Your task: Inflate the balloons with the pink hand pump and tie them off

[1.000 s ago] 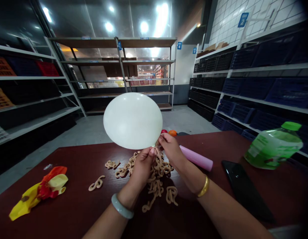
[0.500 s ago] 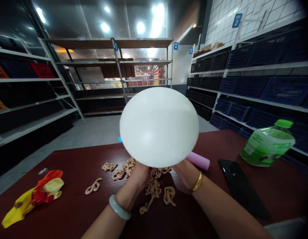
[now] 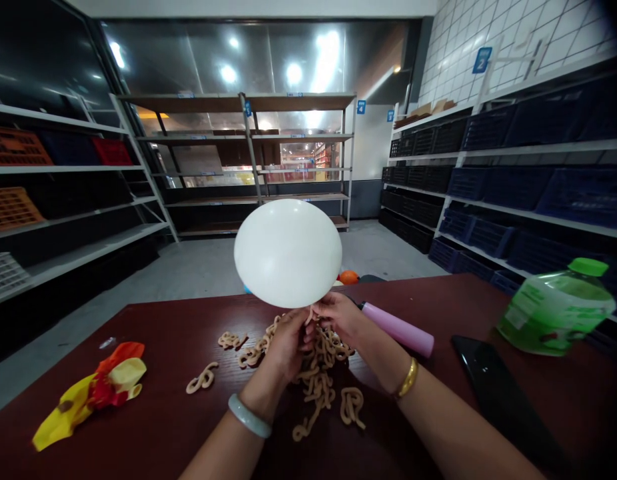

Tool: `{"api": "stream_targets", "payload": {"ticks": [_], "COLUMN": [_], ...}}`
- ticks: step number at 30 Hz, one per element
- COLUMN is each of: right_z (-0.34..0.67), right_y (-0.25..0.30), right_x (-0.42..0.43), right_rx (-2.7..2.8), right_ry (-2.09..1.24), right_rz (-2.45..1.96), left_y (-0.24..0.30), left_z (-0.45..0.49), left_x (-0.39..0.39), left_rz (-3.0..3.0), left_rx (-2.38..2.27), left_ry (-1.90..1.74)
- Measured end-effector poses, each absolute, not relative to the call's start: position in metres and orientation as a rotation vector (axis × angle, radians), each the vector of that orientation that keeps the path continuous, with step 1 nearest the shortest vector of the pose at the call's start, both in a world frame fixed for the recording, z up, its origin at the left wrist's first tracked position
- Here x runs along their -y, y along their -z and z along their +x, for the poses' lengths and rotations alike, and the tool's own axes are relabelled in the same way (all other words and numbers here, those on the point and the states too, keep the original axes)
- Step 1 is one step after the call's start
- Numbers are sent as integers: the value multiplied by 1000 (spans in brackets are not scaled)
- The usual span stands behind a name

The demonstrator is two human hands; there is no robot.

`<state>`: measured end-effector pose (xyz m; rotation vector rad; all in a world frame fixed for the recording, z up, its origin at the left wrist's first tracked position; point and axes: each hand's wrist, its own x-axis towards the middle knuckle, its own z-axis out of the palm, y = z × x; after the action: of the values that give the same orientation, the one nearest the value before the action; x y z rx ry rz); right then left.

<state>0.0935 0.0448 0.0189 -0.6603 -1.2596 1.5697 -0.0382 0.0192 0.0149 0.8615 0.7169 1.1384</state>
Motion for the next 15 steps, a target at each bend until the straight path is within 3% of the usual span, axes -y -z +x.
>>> {"api": "stream_targets", "payload": {"ticks": [8,15], "right_z": [93,105], "right_y": [-16,-16], "right_x": [-56,-126], "right_rx": [1127,1155], "right_ry": [-1569,-1407], "right_rz": [-722,-936], "left_y": [-12,-2], "left_z": [-44,-49], "left_x": [-26,-39], "left_rz": [860,815], "left_rx": [-824,-871], "left_ry": [-1160,-1292]}}
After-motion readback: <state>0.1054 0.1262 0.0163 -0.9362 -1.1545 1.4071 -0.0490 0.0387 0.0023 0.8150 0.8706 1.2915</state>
